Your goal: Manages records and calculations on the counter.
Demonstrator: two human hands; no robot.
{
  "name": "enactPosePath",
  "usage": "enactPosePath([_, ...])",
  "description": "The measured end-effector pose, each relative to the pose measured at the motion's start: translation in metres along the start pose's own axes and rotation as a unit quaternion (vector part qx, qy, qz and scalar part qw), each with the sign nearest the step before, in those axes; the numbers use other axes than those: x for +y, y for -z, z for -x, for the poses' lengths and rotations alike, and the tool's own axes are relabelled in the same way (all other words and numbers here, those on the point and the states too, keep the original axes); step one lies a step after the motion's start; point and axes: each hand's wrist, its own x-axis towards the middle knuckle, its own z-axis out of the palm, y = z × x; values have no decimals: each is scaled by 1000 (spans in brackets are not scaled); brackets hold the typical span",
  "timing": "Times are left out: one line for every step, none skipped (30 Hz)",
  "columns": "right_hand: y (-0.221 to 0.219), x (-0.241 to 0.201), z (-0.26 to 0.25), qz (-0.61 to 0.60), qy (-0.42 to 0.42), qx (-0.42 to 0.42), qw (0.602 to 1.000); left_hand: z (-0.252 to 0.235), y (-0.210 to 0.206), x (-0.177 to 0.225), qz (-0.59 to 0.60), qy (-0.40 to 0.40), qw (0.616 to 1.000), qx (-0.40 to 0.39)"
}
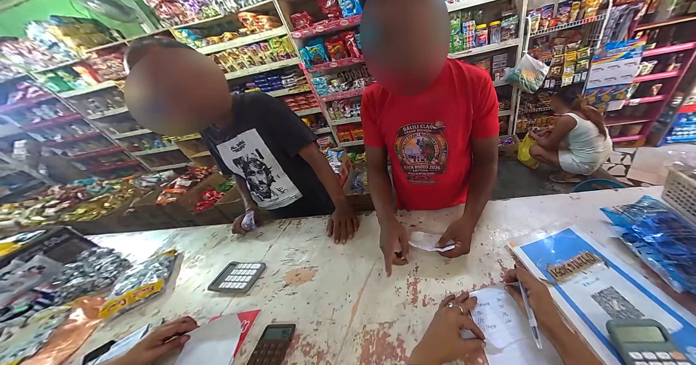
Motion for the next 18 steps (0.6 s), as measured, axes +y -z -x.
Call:
enactPosePath([0,-2,-1,2,0,2,1000,0,1,2,4,1,1000,4])
enactPosePath([0,-2,-1,2,0,4,1000,0,1,2,6,0,1000,6])
enactPosePath([0,-2,-1,2,1,6,1000,0,0,0,3,-1,1000,5])
enactPosePath([-1,1,-1,2,2,6,1000,0,-1,-2,1,-2,1000,2])
enactPosePath([-2,3,-1,3,4,5,1000,0,-1,-3,0,-2,1000,-1])
enactPosePath([-2,5,0,4,4,3,1000,0,-1,-4,3,-3,1000,-3])
enactPosePath([-1,5,0,2,4,1,1000,0,-1,-4,4,-3,1000,-3])
enactPosePath([-1,6,0,-1,5,-2,1000,0,-1,-3,4,-2,1000,-4])
enactPosePath([-1,6,0,-3,6,-1,1000,0,0,-3,3,-2,1000,-4])
enactPosePath([-1,5,0,-3,7,-1,1000,0,0,-3,2,-1,1000,-4])
enactPosePath([-1,4,-1,1,7,-1,1000,0,0,-2,2,0,1000,-4])
enactPosePath([0,3,-1,4,8,-1,1000,0,-1,-3,0,0,1000,-4])
enactPosePath([0,3,-1,4,9,1,1000,0,-1,-3,0,0,1000,-5])
enactPosePath([-1,3,0,6,9,3,1000,0,-2,-3,-1,0,1000,-5])
enactPosePath([-1,4,0,7,9,4,1000,0,-2,-4,-1,-1,1000,-3])
enactPosePath([-1,5,0,9,10,3,1000,0,-2,-4,-2,-1,1000,-3])
enactPosePath([-1,5,-1,12,10,2,1000,0,-1,-4,-2,0,1000,-5])
enactPosePath([-1,5,-1,13,10,0,1000,0,-1,-3,-1,1,1000,-6])
